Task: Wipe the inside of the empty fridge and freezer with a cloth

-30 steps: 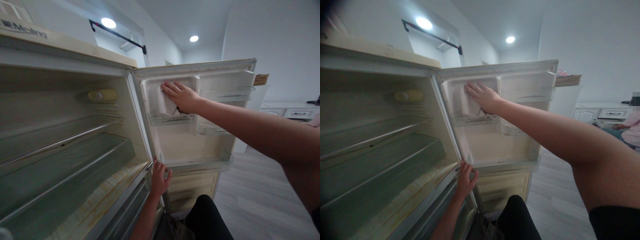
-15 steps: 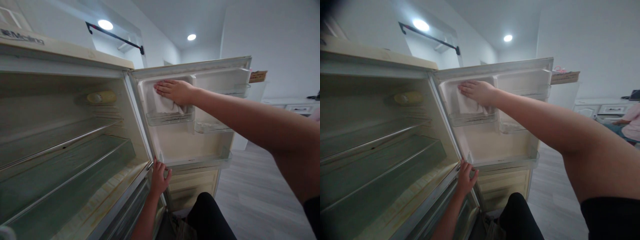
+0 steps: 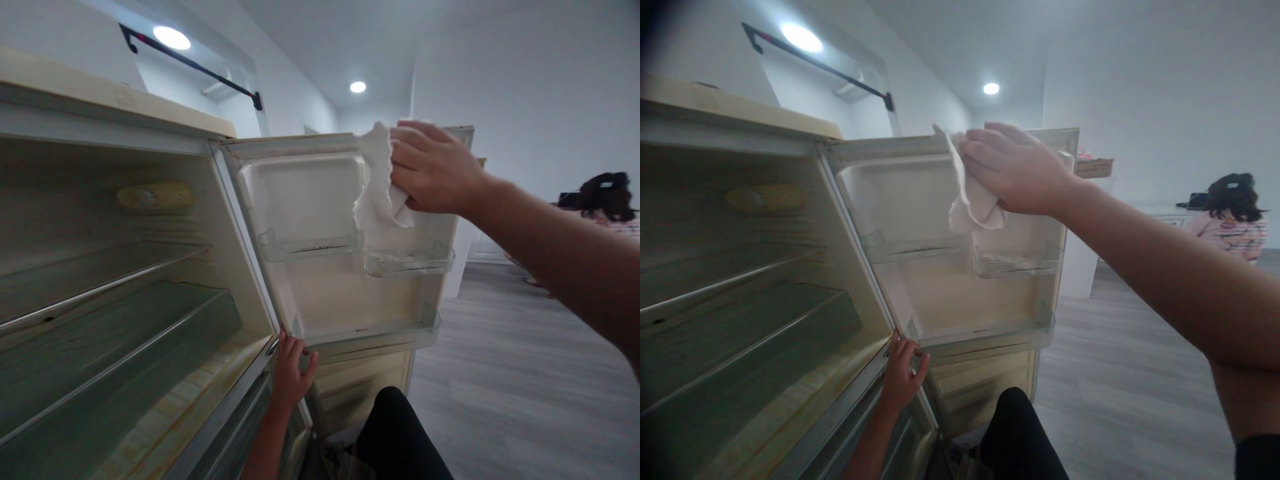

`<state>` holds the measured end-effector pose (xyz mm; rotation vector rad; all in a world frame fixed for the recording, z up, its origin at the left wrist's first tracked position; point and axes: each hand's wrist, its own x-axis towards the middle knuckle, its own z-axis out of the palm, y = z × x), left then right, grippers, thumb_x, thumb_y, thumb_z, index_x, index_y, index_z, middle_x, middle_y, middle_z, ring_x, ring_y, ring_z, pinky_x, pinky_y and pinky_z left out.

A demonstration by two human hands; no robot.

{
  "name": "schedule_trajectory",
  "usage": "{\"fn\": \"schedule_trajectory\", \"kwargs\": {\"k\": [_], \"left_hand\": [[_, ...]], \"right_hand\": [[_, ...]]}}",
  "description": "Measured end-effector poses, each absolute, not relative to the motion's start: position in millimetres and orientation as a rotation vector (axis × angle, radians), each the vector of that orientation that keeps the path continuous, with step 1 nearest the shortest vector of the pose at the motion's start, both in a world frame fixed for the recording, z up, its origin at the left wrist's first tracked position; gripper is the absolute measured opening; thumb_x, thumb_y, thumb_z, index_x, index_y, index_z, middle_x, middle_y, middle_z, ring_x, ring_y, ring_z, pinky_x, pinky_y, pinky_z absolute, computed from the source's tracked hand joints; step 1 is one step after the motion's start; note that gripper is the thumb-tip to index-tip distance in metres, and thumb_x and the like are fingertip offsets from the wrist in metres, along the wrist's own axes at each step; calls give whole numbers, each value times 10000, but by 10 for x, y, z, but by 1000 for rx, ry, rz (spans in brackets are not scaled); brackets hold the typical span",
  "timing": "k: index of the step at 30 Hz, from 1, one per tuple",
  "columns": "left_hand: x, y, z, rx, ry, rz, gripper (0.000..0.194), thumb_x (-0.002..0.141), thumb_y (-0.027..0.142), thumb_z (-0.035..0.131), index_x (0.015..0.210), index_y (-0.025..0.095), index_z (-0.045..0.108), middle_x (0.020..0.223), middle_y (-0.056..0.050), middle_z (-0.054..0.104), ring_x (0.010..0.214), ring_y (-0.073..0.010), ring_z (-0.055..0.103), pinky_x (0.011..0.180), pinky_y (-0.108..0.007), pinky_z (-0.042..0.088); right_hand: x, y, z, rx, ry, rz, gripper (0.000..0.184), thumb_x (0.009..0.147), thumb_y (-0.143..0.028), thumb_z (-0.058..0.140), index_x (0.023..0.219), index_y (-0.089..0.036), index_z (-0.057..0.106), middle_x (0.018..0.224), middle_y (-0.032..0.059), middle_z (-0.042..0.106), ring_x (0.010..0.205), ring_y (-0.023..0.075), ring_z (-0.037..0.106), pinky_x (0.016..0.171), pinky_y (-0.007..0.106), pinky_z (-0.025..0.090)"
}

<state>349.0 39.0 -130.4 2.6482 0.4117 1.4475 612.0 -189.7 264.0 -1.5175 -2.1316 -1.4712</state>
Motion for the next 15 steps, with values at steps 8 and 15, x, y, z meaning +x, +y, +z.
{"fn": "schedule_trajectory", "kwargs": {"k": [8, 15], "left_hand": [[3483, 391, -1282, 2629, 430, 1441, 133, 900, 296, 609, 836, 277, 494, 834, -7, 555, 960, -241, 603, 1239, -610, 314], [3456, 383, -1282, 2657, 418, 1442, 122, 902, 294, 614, 858, 275, 502, 837, -7, 551, 1002, -245, 603, 1242, -610, 312]], "right_hand": [[6194, -1606, 2324, -1720, -1997, -1542, 506, 935, -308, 474, 1377, -78, 562, 1234, 179, 639, 1133, 313, 575, 999, 488, 436], [6097, -1472, 2122, -1713, -1783, -1576, 399, 966, -218, 424, 1314, -130, 599, 1127, 154, 660, 1083, 295, 558, 966, 477, 410]]}}
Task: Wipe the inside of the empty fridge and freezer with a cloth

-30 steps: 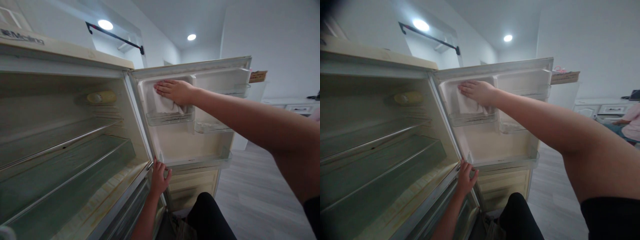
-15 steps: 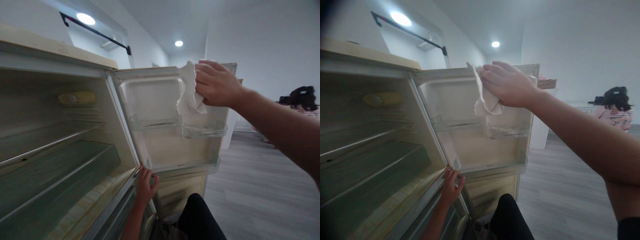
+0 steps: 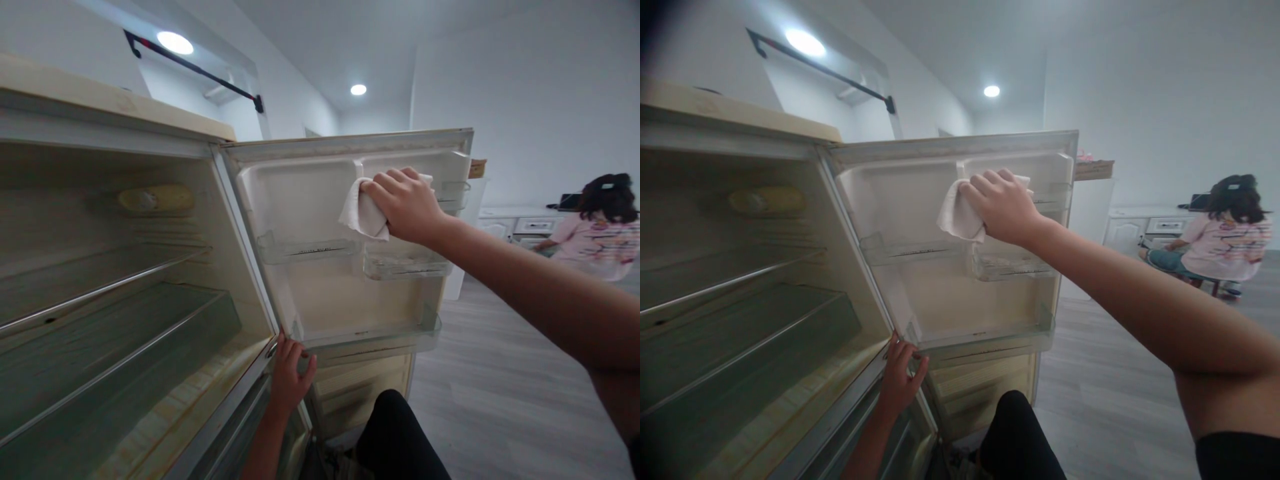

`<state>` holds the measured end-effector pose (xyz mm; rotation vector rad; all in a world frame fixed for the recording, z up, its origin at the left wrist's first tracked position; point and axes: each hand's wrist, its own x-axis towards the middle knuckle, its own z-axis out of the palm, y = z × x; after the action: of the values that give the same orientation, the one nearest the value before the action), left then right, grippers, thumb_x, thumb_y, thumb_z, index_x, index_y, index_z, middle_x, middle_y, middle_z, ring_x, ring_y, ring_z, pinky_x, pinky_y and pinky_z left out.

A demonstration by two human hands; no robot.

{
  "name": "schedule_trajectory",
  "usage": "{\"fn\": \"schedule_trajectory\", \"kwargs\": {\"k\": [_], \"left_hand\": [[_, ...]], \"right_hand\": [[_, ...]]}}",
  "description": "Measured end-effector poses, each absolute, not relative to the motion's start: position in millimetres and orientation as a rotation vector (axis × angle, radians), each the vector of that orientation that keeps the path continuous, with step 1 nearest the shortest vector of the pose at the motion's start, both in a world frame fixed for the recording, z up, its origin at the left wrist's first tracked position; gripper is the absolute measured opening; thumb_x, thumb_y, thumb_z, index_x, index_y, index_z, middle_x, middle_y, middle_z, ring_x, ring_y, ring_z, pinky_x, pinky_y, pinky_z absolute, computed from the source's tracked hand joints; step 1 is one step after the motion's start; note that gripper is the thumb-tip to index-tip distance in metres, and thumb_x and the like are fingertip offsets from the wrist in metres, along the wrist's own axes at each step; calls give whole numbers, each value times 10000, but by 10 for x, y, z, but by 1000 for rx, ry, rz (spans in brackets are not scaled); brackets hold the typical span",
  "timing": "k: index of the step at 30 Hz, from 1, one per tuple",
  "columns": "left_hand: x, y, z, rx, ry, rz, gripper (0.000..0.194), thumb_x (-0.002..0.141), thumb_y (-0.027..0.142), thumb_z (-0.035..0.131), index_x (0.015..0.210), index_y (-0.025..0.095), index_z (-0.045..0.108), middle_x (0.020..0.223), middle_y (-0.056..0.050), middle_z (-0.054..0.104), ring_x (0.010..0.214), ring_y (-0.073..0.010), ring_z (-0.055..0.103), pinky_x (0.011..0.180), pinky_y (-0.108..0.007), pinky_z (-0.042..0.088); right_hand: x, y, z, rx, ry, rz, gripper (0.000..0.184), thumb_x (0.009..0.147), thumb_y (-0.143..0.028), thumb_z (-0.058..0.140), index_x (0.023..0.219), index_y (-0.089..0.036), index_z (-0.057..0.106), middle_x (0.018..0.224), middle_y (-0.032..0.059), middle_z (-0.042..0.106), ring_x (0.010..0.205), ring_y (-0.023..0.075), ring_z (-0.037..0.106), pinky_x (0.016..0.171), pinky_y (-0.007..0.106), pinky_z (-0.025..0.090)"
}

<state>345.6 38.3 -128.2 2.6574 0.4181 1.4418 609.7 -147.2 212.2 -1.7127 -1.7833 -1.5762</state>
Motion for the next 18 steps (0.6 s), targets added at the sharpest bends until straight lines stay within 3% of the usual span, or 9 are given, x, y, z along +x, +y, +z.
{"fn": "schedule_trajectory", "kwargs": {"k": [5, 11, 14, 18], "left_hand": [[3462, 392, -1272, 2662, 400, 1460, 135, 909, 287, 612, 847, 273, 493, 835, -5, 547, 1002, -250, 615, 1240, -632, 307], [3462, 417, -1261, 2662, 391, 1447, 132, 913, 303, 615, 850, 275, 504, 827, -6, 563, 1048, -270, 616, 1233, -642, 318], [3468, 424, -1281, 2681, 397, 1437, 127, 924, 306, 614, 860, 271, 511, 843, -11, 569, 1061, -269, 611, 1246, -632, 298], [3509, 409, -1294, 2704, 416, 1462, 138, 928, 305, 622, 858, 262, 511, 850, -20, 568, 1056, -273, 592, 1238, -623, 304]], "right_hand": [[6226, -1490, 1950, -1564, -1809, -1517, 421, 1021, -257, 405, 1402, -235, 581, 1336, 122, 637, 1312, 290, 524, 1131, 544, 360], [6517, -1707, 1526, -1541, -1854, -1542, 554, 1039, -246, 356, 1582, -344, 408, 1581, 54, 494, 1524, 233, 368, 1231, 530, 306], [6722, -1849, 1402, -1624, -1551, -1611, 534, 1052, -309, 324, 1575, -318, 432, 1613, 68, 452, 1554, 248, 316, 1255, 540, 258], [7010, -1896, 1253, -1654, -1114, -1551, 593, 1042, -450, 342, 1571, -201, 441, 1639, 157, 384, 1582, 316, 229, 1254, 599, 212]]}}
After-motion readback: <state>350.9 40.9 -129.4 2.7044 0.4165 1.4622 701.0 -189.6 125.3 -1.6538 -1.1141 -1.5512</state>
